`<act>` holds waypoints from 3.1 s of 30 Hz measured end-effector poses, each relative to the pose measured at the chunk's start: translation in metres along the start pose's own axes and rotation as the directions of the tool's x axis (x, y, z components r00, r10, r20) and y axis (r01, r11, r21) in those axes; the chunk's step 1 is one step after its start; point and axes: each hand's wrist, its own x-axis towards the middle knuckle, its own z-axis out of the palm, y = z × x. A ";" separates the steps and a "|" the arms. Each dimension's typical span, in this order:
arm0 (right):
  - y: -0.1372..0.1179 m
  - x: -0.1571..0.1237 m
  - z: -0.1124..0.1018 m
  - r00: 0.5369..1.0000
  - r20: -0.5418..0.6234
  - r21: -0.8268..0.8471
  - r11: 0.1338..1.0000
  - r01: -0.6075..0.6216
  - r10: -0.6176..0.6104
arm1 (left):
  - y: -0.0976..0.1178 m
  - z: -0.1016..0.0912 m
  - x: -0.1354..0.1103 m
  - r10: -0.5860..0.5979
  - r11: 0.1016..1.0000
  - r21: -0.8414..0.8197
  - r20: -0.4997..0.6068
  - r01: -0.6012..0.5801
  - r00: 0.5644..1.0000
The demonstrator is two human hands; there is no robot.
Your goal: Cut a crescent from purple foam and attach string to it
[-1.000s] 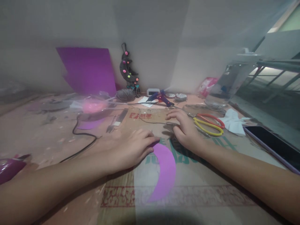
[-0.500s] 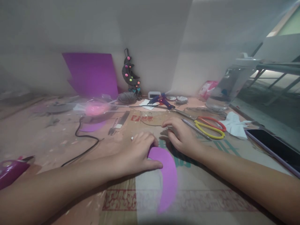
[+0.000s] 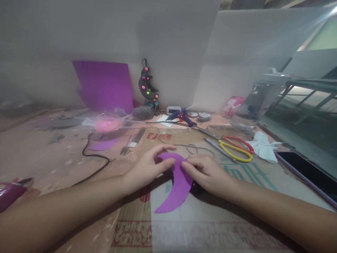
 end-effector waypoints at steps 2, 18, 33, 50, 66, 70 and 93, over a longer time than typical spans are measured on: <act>0.002 0.000 -0.001 0.999 -0.039 0.033 0.999 -0.003 0.004 | 0.000 -0.001 0.001 -0.041 0.999 -0.002 0.079 0.042 0.996; 0.007 0.003 0.004 0.996 0.038 -0.043 0.995 0.087 -0.086 | -0.007 -0.002 0.007 -0.076 0.988 0.135 0.002 0.075 0.997; 0.085 0.060 -0.066 0.907 -0.382 -0.223 0.934 -0.277 0.178 | -0.011 -0.004 0.008 -0.113 0.985 0.143 0.123 0.095 0.986; 0.097 0.162 -0.070 0.860 -0.351 -0.060 0.908 -0.416 0.371 | -0.012 -0.004 0.012 -0.082 0.985 0.160 0.115 0.063 0.990; 0.007 0.049 -0.072 0.869 -0.417 0.462 0.885 -0.048 0.265 | -0.009 -0.004 0.009 -0.040 0.977 0.211 0.086 0.021 0.995; 0.015 0.024 -0.057 0.920 -0.313 0.174 0.966 -0.190 0.237 | -0.006 -0.016 0.013 0.021 0.929 0.371 0.000 -0.019 1.000; 0.011 0.019 -0.023 0.930 -0.299 -0.077 0.967 -0.245 0.212 | -0.012 -0.028 0.025 0.104 0.864 0.497 -0.016 -0.083 0.994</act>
